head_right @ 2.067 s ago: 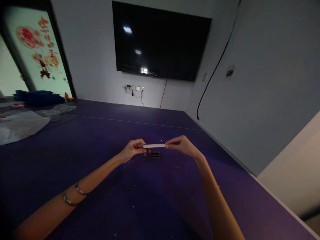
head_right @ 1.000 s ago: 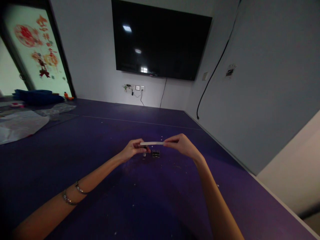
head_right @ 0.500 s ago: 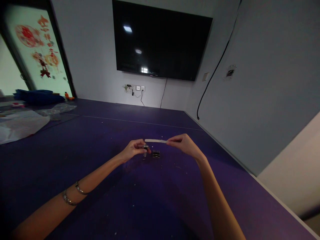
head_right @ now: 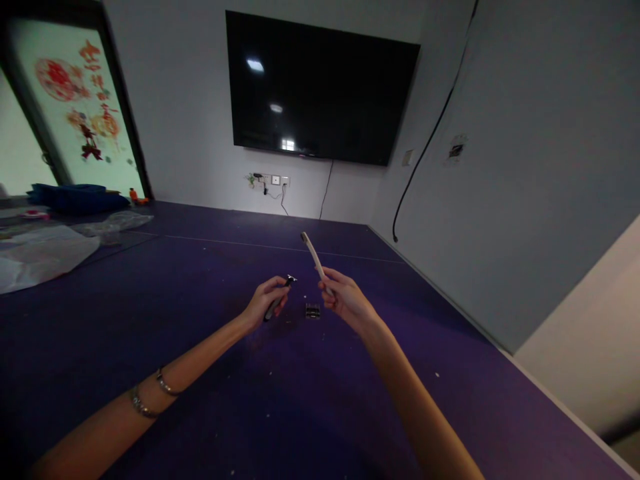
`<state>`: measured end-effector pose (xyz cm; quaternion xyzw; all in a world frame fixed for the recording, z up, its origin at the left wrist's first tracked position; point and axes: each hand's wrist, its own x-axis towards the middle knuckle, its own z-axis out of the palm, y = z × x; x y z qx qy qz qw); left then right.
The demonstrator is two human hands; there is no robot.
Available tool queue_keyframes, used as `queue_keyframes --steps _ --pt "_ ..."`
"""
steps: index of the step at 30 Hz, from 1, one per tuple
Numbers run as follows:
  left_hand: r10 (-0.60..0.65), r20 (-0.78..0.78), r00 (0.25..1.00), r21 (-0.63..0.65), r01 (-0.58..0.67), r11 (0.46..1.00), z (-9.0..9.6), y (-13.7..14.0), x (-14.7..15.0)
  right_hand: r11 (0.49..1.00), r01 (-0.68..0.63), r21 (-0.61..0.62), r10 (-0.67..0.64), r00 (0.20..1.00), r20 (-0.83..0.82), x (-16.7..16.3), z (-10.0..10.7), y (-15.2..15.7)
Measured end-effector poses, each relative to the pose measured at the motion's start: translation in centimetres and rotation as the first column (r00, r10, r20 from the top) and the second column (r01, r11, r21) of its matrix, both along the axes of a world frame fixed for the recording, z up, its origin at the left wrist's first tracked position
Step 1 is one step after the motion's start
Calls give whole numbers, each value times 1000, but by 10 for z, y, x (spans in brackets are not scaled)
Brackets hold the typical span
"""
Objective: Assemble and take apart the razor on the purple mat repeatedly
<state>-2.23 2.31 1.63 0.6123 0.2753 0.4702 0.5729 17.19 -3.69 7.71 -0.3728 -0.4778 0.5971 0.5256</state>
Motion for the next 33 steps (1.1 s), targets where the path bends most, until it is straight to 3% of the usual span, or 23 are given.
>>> queue_keyframes --steps 6,10,15,22,33 --pt "28 45 999 -85 -24 996 -10 8 0 978 -53 -204 16 984 -178 -13 -22 -10" --pt "43 63 997 -49 -40 998 -14 11 1 953 -47 -299 -36 963 -268 -15 -39 -20" --pt "27 62 998 19 -28 999 -17 9 5 947 -101 -307 1 951 -310 -19 -48 -32" --pt "14 69 998 44 -17 999 -21 11 7 938 -105 -330 26 972 -234 -33 -62 -52" --pt "-35 62 997 -11 36 999 -22 8 7 944 -51 -327 -46 958 -282 -43 -62 -60"
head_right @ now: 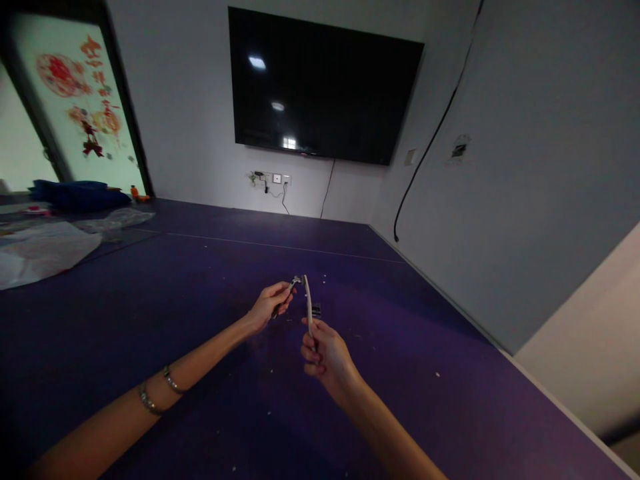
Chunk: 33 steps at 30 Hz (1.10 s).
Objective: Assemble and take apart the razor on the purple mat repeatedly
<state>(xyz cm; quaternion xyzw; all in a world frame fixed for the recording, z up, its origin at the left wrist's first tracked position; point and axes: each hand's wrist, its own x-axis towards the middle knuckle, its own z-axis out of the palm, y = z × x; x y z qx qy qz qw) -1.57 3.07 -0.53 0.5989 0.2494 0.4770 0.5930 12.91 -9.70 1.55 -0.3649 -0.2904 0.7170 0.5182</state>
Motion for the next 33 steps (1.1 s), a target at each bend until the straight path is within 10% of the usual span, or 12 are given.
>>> queue_keyframes --steps 33 --pt "-29 65 997 -14 30 999 3 -3 0 993 112 31 -113 993 15 -17 1 -11"
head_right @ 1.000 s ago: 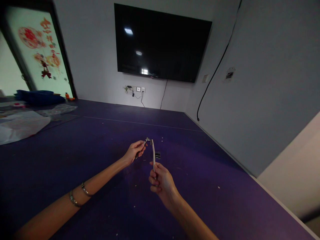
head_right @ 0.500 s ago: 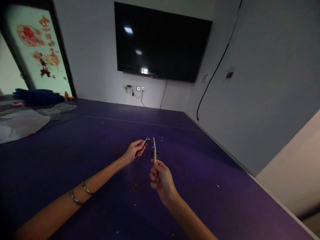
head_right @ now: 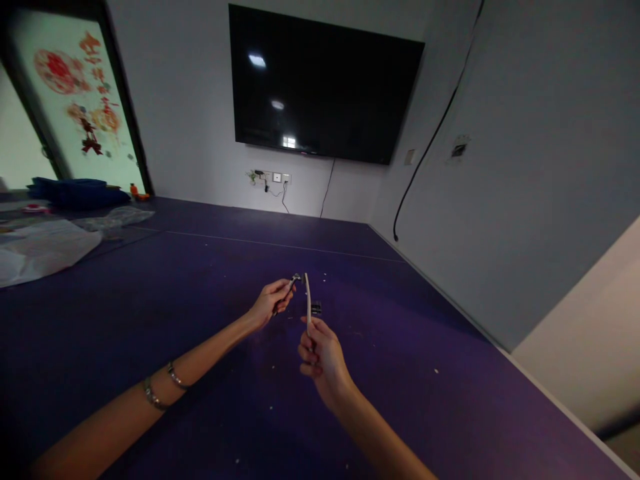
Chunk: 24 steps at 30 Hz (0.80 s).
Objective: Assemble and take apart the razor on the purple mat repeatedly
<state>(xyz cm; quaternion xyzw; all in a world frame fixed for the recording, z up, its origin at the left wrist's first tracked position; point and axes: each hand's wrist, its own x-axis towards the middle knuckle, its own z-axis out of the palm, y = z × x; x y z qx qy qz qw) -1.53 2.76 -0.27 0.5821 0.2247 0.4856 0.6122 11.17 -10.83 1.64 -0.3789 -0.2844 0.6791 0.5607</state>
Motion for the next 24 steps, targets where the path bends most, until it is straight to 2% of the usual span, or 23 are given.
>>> queue_keyframes --steps 3,9,15,20,24 --pt "26 16 1000 -16 -25 1000 0 1 0 1000 0 -12 0 1000 24 -6 -2 -3" --pt "18 3 1000 3 -18 1000 -3 2 0 998 37 47 -38 999 3 -8 0 2" --pt "58 14 998 -2 -58 998 -6 5 0 1000 30 9 -30 999 44 -10 -10 -1" --pt "52 -1 999 3 -52 999 -8 5 0 998 51 43 -53 998 36 -4 -4 8" --pt "43 -6 999 8 -43 999 -11 6 1 999 31 18 -32 998 56 -6 -5 7"
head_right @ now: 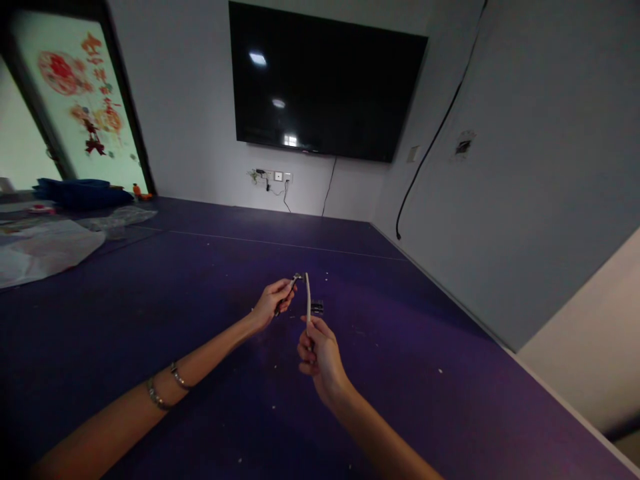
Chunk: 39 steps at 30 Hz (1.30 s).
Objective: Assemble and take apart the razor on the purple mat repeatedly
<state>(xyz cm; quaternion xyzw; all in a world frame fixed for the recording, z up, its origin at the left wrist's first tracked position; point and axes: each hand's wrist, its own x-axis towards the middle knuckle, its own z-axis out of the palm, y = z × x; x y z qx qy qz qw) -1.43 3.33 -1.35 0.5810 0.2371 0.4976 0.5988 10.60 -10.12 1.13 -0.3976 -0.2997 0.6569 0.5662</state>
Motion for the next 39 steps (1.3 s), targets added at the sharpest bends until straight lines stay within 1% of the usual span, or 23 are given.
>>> queue_keyframes --steps 2,4,8,15,21,24,27,30,33,36,39 --pt "13 -1 1000 -7 -13 1000 0 1 0 1000 1 -12 -1 1000 -4 -2 -3 -3" --pt "24 -2 1000 -13 -24 1000 1 1 0 1000 12 2 -11 1000 -21 -2 -4 -4" --pt "17 -19 1000 -11 -17 1000 1 -1 0 999 38 24 -38 999 -21 1 -2 0" --pt "35 -3 999 -19 -35 999 0 0 0 1000 16 -10 -16 1000 13 1 -7 -3" --pt "14 -13 1000 -24 -14 1000 1 -4 1 1000 9 19 -9 1000 2 2 -1 4" --pt "24 -11 1000 -40 -24 999 2 -5 1 1000 -8 -3 8 1000 -7 -2 -4 1" --pt "36 -1 999 -47 -36 998 1 -5 1 1000 6 -15 -6 1000 -22 -4 -7 -2" --pt "21 -2 1000 -37 -22 999 0 -5 1 1000 21 -3 -21 999 -48 -1 -6 1" --pt "15 -6 1000 -32 -15 999 -3 -5 1 1000 5 3 -5 998 -62 -1 -4 3" --pt "15 -1 1000 -29 -15 999 -4 -4 1 1000 -4 -18 3 998 -62 -4 -7 0" --pt "20 3 1000 -21 -20 1000 -5 -4 1 999 14 -36 -16 998 -53 -5 -9 -2"
